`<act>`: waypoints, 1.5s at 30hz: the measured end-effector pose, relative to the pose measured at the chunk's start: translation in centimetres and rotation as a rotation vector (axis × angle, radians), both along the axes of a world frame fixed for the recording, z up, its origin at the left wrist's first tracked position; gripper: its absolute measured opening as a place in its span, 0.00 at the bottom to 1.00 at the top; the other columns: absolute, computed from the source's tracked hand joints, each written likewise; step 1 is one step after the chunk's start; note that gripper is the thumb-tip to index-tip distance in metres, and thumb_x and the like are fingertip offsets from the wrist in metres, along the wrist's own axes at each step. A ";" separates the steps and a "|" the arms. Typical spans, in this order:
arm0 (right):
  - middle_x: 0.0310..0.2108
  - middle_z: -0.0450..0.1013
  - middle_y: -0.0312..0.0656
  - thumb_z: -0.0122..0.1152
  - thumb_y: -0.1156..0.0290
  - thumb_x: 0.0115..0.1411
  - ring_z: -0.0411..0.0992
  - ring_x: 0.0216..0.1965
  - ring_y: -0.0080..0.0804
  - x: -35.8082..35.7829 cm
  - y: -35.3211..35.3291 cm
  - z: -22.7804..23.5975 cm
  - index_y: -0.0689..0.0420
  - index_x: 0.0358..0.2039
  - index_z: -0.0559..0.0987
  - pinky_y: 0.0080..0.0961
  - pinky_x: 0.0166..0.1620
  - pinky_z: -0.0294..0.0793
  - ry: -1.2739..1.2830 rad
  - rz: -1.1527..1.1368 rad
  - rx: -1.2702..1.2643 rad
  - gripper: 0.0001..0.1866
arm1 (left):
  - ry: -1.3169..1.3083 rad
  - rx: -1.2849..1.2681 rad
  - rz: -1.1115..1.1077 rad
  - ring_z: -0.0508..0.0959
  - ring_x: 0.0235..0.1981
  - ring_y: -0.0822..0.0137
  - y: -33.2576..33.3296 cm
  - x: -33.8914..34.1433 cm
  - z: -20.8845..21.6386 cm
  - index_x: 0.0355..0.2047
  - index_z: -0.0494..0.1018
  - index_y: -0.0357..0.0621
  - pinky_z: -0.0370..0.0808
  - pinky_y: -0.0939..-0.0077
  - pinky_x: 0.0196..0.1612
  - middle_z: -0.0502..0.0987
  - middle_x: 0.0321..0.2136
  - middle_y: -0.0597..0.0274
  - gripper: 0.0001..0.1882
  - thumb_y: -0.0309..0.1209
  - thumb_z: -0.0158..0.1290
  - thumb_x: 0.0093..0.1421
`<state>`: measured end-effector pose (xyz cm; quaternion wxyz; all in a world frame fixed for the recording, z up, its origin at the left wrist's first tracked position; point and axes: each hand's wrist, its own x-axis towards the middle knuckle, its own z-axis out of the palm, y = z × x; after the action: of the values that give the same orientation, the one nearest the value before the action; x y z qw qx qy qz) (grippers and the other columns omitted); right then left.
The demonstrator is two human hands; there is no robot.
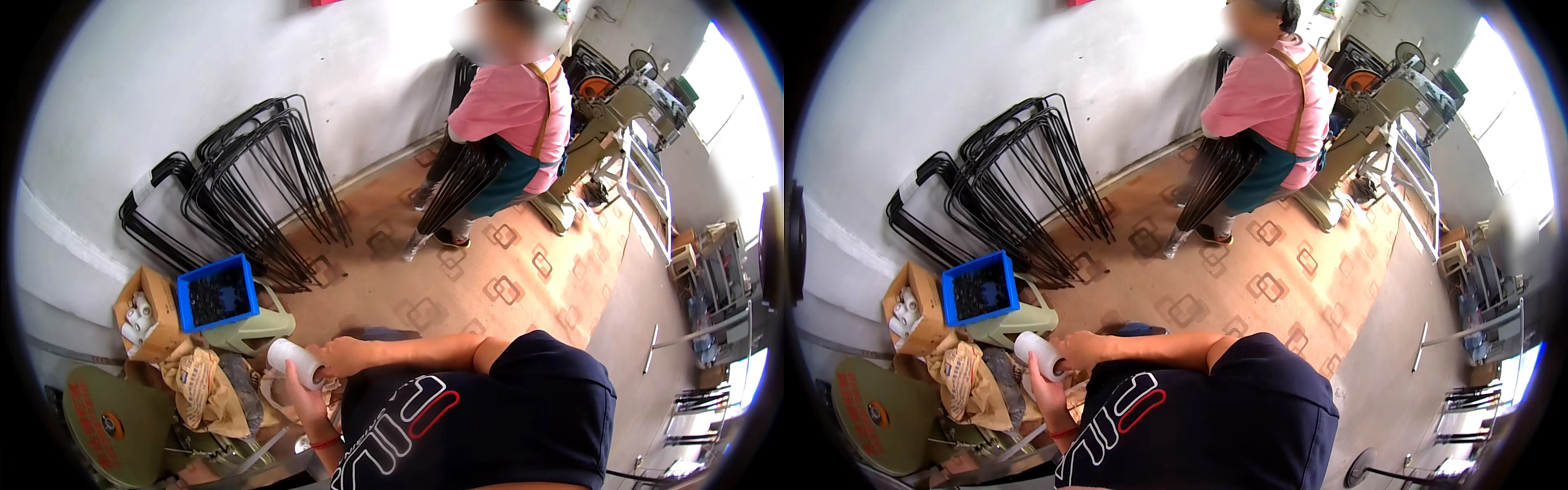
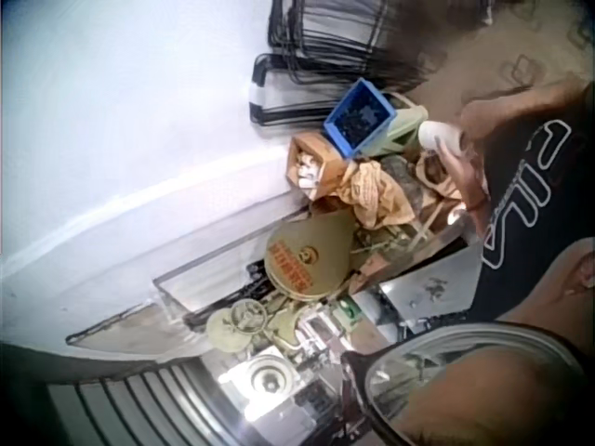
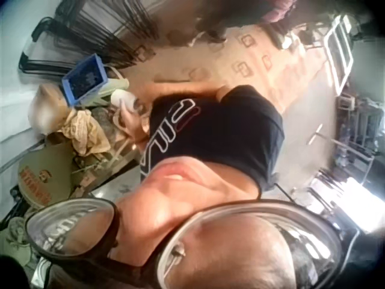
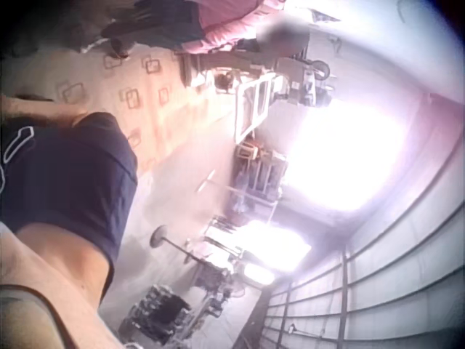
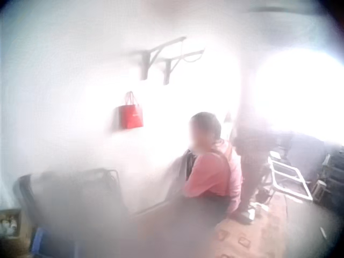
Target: The person handles a roll of tape and walks through a warehouse area filled with stacked metal frames. They pick up a wrapped bundle of frames and place it on a stack. Later, they stand at a metal bin and repeatedly pick up small black plastic clips, placing them into a clear plastic bag.
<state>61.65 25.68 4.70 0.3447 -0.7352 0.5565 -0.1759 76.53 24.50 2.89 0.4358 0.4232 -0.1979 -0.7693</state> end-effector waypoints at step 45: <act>0.18 0.72 0.42 0.48 0.60 0.55 0.72 0.17 0.29 -1.6 -40.2 -2.1 0.61 0.52 0.58 0.24 0.25 0.70 -0.262 0.406 0.690 0.28 | 0.346 0.271 0.288 0.73 0.36 0.67 -32.5 -1.5 -2.3 0.46 0.64 0.45 0.73 0.74 0.37 0.71 0.40 0.60 0.27 0.53 0.33 0.59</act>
<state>60.08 -14.52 2.59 0.6661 -0.6428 0.3784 0.0004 74.98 -8.01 0.58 0.5075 0.3637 0.0469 -0.7797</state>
